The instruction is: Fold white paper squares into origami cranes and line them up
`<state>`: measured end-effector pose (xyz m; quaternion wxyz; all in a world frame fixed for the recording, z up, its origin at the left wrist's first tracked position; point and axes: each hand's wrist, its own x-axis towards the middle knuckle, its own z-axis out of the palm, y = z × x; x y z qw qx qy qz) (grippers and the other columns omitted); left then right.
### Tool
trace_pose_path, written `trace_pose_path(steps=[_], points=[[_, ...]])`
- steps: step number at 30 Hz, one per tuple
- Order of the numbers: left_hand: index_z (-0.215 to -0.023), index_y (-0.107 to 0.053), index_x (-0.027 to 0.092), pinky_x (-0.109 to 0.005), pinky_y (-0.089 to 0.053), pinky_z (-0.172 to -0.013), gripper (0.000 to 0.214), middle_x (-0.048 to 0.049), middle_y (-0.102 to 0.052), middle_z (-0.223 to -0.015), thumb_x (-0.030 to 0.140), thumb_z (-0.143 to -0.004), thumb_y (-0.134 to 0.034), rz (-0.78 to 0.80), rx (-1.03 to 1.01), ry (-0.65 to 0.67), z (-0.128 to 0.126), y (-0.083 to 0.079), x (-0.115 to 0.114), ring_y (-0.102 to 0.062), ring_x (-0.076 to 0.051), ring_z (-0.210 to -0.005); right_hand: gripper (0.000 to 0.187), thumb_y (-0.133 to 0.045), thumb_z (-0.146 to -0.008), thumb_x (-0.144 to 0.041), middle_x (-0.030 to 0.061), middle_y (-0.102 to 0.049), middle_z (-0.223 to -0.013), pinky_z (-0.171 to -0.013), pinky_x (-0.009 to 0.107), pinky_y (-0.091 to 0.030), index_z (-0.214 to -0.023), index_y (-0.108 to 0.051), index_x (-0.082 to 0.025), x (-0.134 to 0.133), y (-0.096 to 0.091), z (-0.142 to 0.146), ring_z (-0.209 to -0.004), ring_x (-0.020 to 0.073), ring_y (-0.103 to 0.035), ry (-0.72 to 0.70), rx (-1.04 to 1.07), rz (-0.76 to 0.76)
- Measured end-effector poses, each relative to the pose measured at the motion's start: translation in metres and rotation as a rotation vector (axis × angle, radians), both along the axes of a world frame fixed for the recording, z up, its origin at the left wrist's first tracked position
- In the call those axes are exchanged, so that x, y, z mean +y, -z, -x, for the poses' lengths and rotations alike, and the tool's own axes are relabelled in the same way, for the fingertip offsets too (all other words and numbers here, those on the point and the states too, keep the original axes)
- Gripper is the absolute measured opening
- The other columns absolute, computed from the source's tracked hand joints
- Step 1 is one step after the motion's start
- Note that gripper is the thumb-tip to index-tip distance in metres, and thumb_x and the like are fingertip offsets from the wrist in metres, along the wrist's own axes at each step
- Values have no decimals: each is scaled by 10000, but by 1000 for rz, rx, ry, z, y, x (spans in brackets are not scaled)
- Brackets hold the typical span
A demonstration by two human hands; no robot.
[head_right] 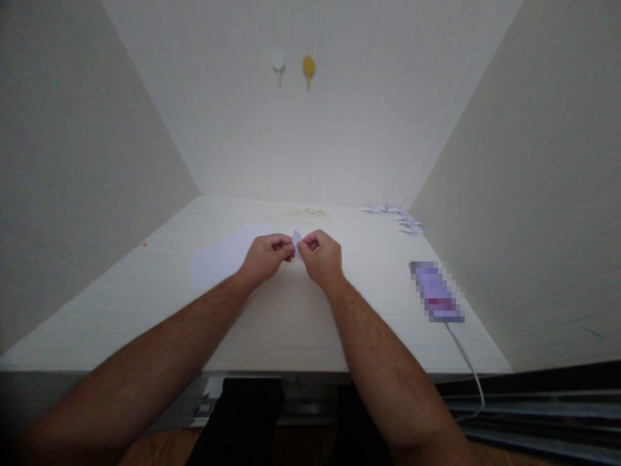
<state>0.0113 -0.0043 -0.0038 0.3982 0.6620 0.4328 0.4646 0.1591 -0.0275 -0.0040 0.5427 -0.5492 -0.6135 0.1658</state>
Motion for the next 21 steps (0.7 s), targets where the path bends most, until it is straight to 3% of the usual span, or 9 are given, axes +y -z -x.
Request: trace_pose_path(steps=[13, 21], points=[[-709, -680, 163, -221, -431, -524, 106, 16, -609, -552, 252, -723, -624, -20, 39, -16, -1, -1, -2, -553, -108, -514, 71, -627, -725, -258, -13, -626, -671, -605, 259, -458, -718, -585, -202, 3, 2, 0, -640, 141, -580, -18, 18, -29], [-775, -679, 135, -232, -467, -506, 162, 10, -624, -588, 238, -653, -708, 134, -241, 28, -5, 4, 1, -550, -96, -489, 135, -632, -751, -314, -11, -613, -695, -582, 272, -483, -799, -619, -189, 10, 9, -10, -625, 134, -567, -164, 103, 68]])
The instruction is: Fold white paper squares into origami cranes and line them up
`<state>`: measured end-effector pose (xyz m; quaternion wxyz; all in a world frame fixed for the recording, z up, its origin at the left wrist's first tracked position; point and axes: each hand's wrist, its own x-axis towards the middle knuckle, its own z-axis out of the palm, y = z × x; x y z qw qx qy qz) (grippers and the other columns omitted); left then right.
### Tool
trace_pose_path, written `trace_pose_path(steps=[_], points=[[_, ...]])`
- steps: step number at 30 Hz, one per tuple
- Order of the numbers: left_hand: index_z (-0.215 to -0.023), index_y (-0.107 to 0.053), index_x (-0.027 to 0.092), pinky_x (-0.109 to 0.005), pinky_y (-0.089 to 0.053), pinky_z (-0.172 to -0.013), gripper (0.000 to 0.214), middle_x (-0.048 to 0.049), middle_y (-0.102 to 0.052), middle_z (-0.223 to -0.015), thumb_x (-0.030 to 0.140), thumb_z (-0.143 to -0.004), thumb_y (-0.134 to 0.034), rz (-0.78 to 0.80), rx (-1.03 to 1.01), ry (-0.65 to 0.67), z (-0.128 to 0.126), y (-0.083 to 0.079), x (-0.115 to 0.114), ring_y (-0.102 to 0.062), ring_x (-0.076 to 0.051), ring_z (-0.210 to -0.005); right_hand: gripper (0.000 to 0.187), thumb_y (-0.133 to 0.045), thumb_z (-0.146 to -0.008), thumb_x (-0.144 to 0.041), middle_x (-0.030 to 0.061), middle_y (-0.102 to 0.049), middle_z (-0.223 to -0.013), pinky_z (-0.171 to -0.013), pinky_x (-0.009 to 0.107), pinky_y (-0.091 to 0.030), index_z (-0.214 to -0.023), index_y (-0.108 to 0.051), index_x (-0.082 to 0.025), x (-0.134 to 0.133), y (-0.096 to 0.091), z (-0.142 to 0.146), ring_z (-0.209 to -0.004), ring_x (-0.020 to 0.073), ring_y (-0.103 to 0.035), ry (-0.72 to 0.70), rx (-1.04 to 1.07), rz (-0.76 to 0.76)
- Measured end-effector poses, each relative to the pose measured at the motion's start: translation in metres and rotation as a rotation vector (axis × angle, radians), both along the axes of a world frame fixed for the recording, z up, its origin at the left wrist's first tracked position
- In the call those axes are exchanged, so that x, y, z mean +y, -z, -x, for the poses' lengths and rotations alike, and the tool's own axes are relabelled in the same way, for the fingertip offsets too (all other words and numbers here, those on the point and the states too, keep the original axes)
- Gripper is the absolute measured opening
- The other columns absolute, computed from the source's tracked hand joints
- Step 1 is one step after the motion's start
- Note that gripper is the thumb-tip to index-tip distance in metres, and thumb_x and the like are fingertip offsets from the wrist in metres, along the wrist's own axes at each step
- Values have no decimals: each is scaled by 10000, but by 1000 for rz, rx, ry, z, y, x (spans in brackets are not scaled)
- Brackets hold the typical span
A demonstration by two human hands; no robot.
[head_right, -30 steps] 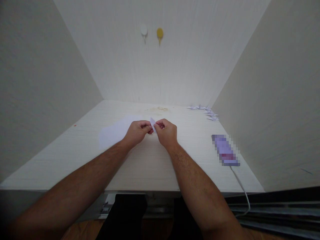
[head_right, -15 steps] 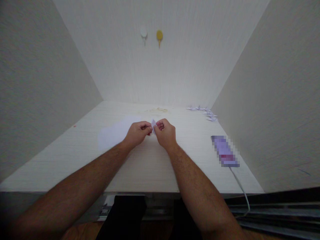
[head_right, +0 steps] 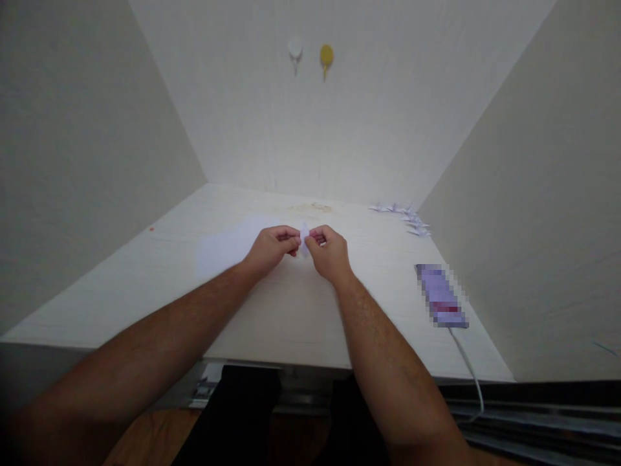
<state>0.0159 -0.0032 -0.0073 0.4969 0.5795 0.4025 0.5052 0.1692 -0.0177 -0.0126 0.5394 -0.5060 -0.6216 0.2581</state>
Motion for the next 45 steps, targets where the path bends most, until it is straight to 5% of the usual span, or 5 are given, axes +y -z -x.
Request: trace_pose_path(steps=[7, 19, 30, 45], points=[[-756, -689, 130, -211, -464, -501, 117, -5, -633, -626, 229, -695, -699, -51, -38, 37, -1, 5, 2, -542, -78, -508, 118, -638, -767, -283, -37, -591, -651, -507, 247, -445, -807, -568, -197, 0, 1, 0, -519, 99, -519, -5, 30, 10], [-763, -643, 150, -224, -511, -549, 100, 14, -624, -609, 214, -720, -707, -11, -125, 87, -4, 15, 8, -573, -76, -510, 96, -560, -804, -183, -3, -661, -757, -695, 305, -483, -806, -654, -201, -4, 1, 0, -697, 137, -590, 30, -208, -243], [-731, -646, 156, -230, -495, -561, 98, 8, -634, -581, 185, -681, -726, -109, 3, -37, -2, 9, 6, -579, -90, -528, 147, -696, -753, -320, 13, -692, -737, -661, 291, -501, -771, -697, -174, -7, -3, 3, -674, 142, -605, 26, -133, -168], [-738, -680, 160, -252, -506, -606, 181, -4, -652, -614, 292, -668, -782, -104, -1, 26, 3, 7, 7, -590, -101, -561, 78, -694, -734, -249, -1, -663, -692, -625, 264, -470, -731, -664, -178, -8, -6, 2, -637, 122, -578, -2, -58, -134]])
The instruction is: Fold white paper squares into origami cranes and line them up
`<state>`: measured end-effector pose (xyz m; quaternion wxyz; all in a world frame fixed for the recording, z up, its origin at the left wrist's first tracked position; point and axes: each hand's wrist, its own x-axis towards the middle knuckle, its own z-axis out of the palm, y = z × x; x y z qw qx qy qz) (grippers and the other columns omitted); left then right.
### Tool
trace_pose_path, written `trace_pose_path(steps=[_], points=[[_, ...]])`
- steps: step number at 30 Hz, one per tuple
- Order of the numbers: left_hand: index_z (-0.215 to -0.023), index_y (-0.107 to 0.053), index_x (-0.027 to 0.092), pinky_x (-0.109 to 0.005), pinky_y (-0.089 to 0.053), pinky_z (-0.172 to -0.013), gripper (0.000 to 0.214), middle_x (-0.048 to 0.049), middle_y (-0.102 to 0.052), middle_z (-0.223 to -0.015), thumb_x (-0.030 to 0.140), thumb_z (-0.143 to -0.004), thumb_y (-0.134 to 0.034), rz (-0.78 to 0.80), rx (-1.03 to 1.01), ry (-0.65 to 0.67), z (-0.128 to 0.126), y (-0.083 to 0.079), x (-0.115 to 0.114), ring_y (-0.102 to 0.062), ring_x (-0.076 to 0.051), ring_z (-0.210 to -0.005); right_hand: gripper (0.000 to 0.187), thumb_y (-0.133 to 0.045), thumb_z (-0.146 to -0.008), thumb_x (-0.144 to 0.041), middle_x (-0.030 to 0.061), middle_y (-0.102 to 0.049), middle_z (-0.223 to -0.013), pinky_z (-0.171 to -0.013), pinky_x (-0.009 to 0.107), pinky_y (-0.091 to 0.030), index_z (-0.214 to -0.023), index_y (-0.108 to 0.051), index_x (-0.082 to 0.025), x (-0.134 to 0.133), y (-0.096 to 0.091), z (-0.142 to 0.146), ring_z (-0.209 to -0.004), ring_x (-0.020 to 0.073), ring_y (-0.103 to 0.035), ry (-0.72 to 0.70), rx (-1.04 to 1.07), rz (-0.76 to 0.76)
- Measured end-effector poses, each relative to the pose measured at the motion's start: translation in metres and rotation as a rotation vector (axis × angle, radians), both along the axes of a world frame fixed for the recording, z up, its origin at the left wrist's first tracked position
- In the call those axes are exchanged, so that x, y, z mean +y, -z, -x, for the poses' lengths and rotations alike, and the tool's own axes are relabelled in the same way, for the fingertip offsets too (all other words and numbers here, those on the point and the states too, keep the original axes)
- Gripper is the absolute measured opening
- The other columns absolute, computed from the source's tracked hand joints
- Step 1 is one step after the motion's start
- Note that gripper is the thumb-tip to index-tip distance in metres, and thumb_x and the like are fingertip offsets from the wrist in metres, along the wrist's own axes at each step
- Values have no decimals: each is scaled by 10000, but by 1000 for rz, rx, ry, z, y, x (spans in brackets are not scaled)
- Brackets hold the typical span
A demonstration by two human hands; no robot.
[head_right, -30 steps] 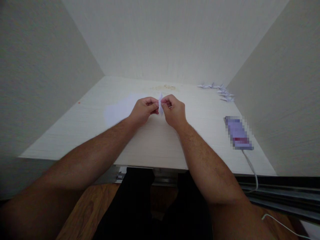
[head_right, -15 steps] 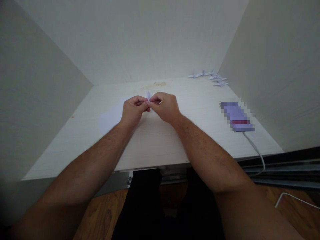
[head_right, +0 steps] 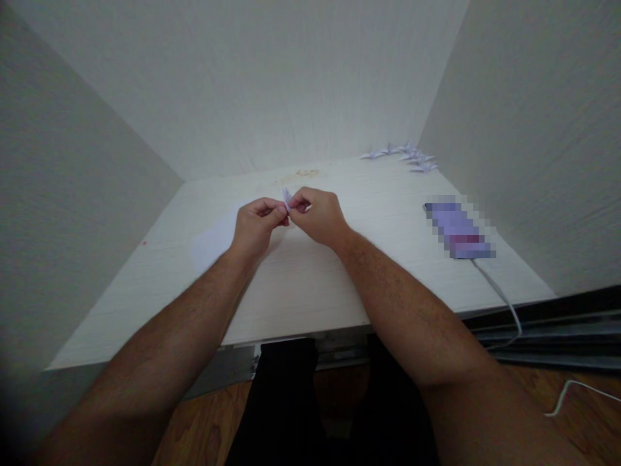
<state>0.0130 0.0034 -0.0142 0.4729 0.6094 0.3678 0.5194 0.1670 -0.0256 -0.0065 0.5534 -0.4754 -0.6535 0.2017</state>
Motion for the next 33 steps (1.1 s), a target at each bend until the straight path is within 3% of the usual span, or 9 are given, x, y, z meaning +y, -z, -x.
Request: trace_pose_path(steps=[6, 17, 26, 33], points=[[-774, -676, 170, -281, -528, -750, 333, -23, -706, -785, 344, -564, -867, -5, -43, 15, -1, 0, 0, -649, -125, -722, 97, -715, -706, -260, -6, -664, -686, -615, 272, -477, -711, -659, -181, -1, 0, 1, -628, 126, -577, -29, 86, 10], [-755, -704, 161, -268, -516, -694, 172, -12, -692, -710, 277, -656, -784, -26, -9, -142, -5, -2, -5, -632, -123, -680, 84, -672, -721, -264, -1, -676, -696, -582, 271, -490, -715, -622, -198, -1, 1, 9, -605, 131, -598, 45, 165, 39], [-781, -725, 171, -297, -533, -760, 166, -42, -735, -828, 290, -677, -777, -56, 5, -112, -5, -1, -5, -660, -139, -752, 67, -635, -731, -240, -5, -667, -673, -590, 277, -475, -686, -611, -197, 0, 0, 11, -608, 137, -601, 90, 161, 44], [-766, -720, 171, -275, -519, -707, 150, -26, -719, -772, 284, -675, -756, -34, 24, -167, -6, 0, -4, -633, -123, -690, 89, -596, -727, -227, -36, -588, -568, -528, 259, -403, -645, -566, -208, -1, -1, 12, -531, 118, -514, 150, 120, 57]])
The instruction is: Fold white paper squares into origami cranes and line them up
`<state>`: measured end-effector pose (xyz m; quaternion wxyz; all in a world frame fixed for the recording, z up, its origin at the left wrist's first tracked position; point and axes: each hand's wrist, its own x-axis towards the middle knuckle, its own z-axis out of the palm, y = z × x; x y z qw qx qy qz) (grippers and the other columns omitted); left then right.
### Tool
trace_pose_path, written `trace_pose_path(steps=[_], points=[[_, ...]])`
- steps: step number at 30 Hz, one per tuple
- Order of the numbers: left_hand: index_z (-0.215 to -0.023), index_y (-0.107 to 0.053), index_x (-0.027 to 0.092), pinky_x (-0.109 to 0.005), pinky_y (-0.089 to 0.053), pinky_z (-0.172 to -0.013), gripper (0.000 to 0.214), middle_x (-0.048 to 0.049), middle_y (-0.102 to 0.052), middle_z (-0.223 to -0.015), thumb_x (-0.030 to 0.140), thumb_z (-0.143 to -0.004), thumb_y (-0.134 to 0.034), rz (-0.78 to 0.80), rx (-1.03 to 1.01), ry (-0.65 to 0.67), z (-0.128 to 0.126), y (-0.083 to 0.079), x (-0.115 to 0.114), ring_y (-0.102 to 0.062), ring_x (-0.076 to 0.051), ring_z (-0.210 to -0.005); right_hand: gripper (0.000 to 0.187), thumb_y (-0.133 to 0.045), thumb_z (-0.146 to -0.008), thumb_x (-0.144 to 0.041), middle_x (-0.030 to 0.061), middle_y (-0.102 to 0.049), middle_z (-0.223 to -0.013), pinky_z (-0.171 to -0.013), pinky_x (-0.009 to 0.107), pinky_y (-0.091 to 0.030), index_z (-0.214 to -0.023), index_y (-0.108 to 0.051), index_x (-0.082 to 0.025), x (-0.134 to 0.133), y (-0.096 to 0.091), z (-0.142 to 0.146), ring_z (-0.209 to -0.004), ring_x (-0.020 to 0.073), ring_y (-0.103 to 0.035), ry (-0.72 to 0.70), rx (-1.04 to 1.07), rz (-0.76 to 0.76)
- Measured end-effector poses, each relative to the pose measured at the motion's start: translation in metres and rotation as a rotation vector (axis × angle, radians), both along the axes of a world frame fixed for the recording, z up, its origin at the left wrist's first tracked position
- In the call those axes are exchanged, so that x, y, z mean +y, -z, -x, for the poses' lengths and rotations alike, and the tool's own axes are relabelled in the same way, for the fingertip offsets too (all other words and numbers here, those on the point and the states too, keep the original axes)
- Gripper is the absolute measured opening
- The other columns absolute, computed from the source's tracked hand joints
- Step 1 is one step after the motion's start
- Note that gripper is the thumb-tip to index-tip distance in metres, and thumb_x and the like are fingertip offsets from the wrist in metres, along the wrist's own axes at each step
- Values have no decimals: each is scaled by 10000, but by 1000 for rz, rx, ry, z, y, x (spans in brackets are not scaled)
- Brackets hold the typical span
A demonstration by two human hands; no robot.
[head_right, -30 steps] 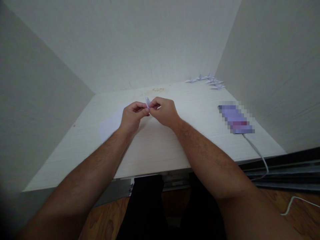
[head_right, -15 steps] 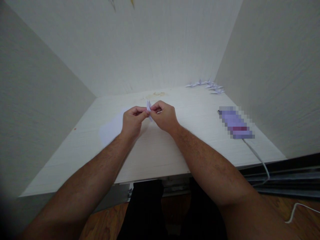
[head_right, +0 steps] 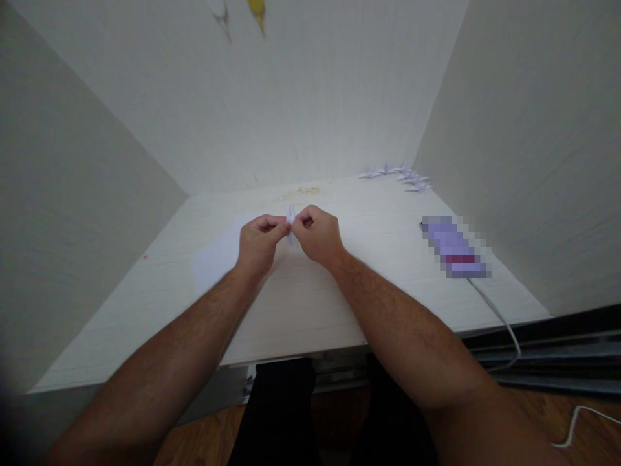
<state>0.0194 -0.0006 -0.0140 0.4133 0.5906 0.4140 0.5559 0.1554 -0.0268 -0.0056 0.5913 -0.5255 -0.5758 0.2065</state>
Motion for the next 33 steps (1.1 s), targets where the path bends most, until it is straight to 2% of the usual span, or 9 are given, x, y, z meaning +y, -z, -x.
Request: trace_pose_path(steps=[6, 10, 15, 19, 23, 27, 31, 33], points=[[-724, -687, 169, -254, -491, -630, 156, -11, -687, -717, 298, -664, -751, 48, -37, -7, -3, -2, -1, -593, -110, -630, 97, -599, -697, -228, -40, -569, -560, -498, 253, -377, -619, -543, -212, 4, 3, 0, -523, 114, -490, -1, 68, 12], [-718, -657, 170, -243, -477, -612, 152, 0, -659, -689, 276, -661, -749, 55, -81, 17, -4, -5, -3, -576, -100, -609, 101, -620, -689, -249, -32, -576, -569, -502, 256, -405, -636, -544, -209, 7, 7, 1, -536, 121, -516, -27, 134, 46], [-907, -626, 193, -236, -480, -621, 277, 18, -653, -726, 216, -649, -722, 66, -135, 32, -5, -9, -5, -593, -96, -621, 163, -630, -676, -233, -52, -592, -621, -549, 259, -483, -797, -522, -213, 9, 8, 3, -556, 117, -570, -92, 273, 66], [-891, -634, 170, -237, -486, -658, 259, 1, -661, -757, 193, -645, -712, 44, -111, 12, -5, -11, -6, -605, -97, -661, 277, -667, -656, -227, -41, -639, -659, -592, 266, -508, -914, -572, -191, 8, 6, 4, -590, 121, -612, -180, 338, 96], [-870, -661, 159, -246, -494, -673, 215, -22, -682, -805, 204, -667, -715, 12, -77, 43, -3, -9, -5, -616, -108, -694, 230, -747, -641, -312, 4, -677, -697, -607, 278, -516, -784, -629, -176, 7, 6, 3, -621, 133, -629, -241, 352, 115], [-843, -668, 161, -232, -477, -643, 197, -10, -674, -766, 204, -664, -734, -11, -33, 72, -1, -6, -2, -598, -102, -668, 235, -786, -617, -332, -13, -654, -641, -581, 267, -484, -673, -615, -180, 8, 8, 1, -584, 120, -593, -248, 373, 97], [-835, -655, 161, -228, -465, -622, 214, -5, -666, -730, 234, -661, -755, 30, -40, 155, 1, -4, -1, -597, -103, -648, 255, -806, -574, -305, -30, -623, -605, -554, 251, -445, -620, -590, -179, 9, 8, -2, -548, 98, -547, -225, 426, 103], [-821, -655, 159, -224, -452, -599, 196, 0, -656, -698, 247, -674, -749, 26, -13, 142, 1, -4, -1, -585, -99, -620, 247, -795, -587, -313, -33, -606, -581, -546, 251, -443, -618, -589, -179, 9, 6, -2, -535, 98, -535, -209, 439, 123]])
